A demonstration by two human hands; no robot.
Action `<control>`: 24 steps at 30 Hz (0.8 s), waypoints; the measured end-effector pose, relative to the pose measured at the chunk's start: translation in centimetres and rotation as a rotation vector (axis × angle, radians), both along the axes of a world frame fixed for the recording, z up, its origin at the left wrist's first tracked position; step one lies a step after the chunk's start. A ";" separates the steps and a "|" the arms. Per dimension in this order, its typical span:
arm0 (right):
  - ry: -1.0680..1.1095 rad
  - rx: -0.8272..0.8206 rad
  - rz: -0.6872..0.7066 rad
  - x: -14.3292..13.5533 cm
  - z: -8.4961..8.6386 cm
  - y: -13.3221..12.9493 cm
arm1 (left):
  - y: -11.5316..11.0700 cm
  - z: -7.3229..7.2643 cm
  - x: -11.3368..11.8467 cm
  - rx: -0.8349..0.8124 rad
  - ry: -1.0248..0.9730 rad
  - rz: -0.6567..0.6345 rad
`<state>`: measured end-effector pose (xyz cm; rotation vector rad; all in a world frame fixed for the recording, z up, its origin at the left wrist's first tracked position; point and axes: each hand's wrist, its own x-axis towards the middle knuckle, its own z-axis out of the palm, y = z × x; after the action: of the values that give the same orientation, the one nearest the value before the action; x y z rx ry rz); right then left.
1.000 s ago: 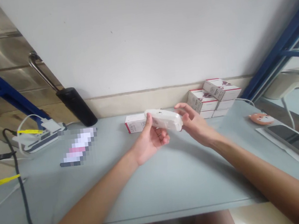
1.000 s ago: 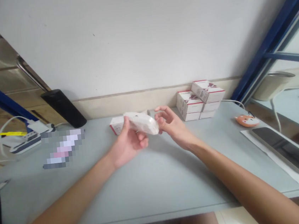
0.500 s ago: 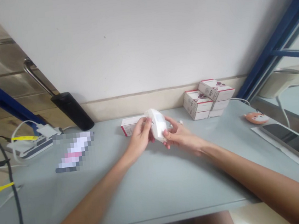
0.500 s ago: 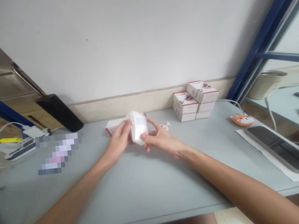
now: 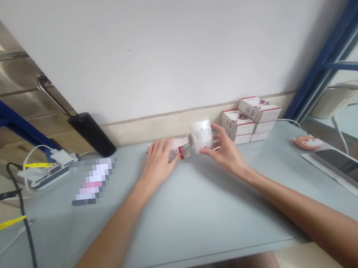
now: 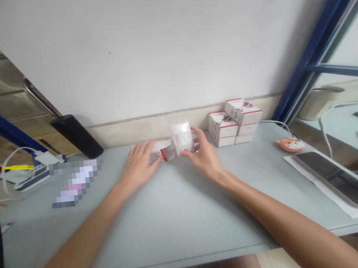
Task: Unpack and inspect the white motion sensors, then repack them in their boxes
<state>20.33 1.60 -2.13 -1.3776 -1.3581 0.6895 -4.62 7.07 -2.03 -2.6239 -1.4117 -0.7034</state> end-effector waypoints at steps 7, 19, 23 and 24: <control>0.046 0.028 0.023 -0.4 -0.4 -0.3 | -0.9 0.3 0.7 0.027 -0.176 -0.113; -0.016 0.408 0.015 -0.7 0.1 -1.0 | -3.9 -1.4 3.3 -0.094 -0.649 -0.300; -0.082 0.485 0.084 -0.1 0.3 -0.9 | -4.0 -2.3 4.0 -0.142 -0.803 -0.306; -0.116 0.518 0.111 0.0 0.5 -0.9 | -4.1 -2.4 4.2 -0.152 -0.843 -0.320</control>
<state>20.31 0.68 -1.62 -0.9431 -1.5777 0.2957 -0.45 2.98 -4.44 -2.8209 -1.1839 -1.9843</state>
